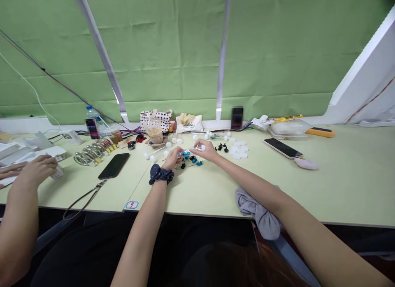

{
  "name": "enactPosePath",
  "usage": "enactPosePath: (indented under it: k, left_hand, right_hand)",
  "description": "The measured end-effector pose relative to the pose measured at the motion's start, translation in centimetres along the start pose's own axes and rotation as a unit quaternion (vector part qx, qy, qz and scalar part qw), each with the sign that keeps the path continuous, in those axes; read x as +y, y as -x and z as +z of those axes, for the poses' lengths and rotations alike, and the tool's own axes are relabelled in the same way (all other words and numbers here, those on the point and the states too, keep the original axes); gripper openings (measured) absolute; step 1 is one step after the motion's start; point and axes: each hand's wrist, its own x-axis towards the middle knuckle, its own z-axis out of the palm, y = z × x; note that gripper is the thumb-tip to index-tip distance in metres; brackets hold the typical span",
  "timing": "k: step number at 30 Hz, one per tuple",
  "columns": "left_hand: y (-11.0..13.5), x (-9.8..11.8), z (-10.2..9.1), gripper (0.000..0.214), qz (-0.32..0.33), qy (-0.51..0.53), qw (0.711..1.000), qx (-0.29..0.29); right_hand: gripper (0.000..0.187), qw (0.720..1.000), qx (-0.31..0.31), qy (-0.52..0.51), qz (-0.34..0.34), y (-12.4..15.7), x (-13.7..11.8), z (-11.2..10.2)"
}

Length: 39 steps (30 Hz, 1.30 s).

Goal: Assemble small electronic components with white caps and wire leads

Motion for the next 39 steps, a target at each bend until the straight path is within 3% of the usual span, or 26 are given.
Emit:
enactPosePath:
  k: [3,10,20,23,28,32,35,37,39]
  left_hand:
    - [0.1,0.0,0.2,0.025,0.003,-0.006,1.0,-0.002]
    - [0.4,0.1,0.9,0.028,-0.007,0.006,0.999,-0.045]
    - [0.4,-0.1,0.8,0.027,0.01,0.0,0.999,-0.043]
    - [0.4,0.1,0.7,0.027,0.006,-0.006,1.0,-0.02]
    - [0.4,0.6,1.2,0.035,0.034,0.006,0.999,0.007]
    - [0.0,0.6,0.7,0.039,0.077,-0.038,0.992,0.094]
    - [-0.3,0.2,-0.7,0.034,0.128,-0.166,0.951,0.227]
    - [-0.2,-0.2,-1.7,0.025,0.146,-0.309,0.895,0.286]
    - [-0.1,-0.6,-2.5,0.02,0.117,-0.451,0.826,0.317]
  right_hand:
    - [0.031,1.0,0.015,-0.008,0.003,0.1,-0.2,0.2]
    - [0.02,0.986,0.164,0.023,0.036,0.2,0.5,1.4]
    - [0.017,0.991,0.129,0.019,0.027,-0.2,1.4,1.2]
    - [0.021,0.996,0.087,-0.011,0.029,-0.3,1.1,0.8]
    - [0.034,0.992,-0.041,-0.09,0.074,-1.9,0.8,-1.2]
    - [0.04,0.987,0.068,-0.074,0.126,-3.6,3.2,-3.9]
    - [0.036,0.977,0.152,0.02,0.145,-3.9,6.6,-6.1]
    - [0.033,0.967,0.172,0.084,0.171,-3.7,9.0,-7.4]
    - [0.032,0.955,0.166,0.124,0.212,-3.2,10.9,-8.1]
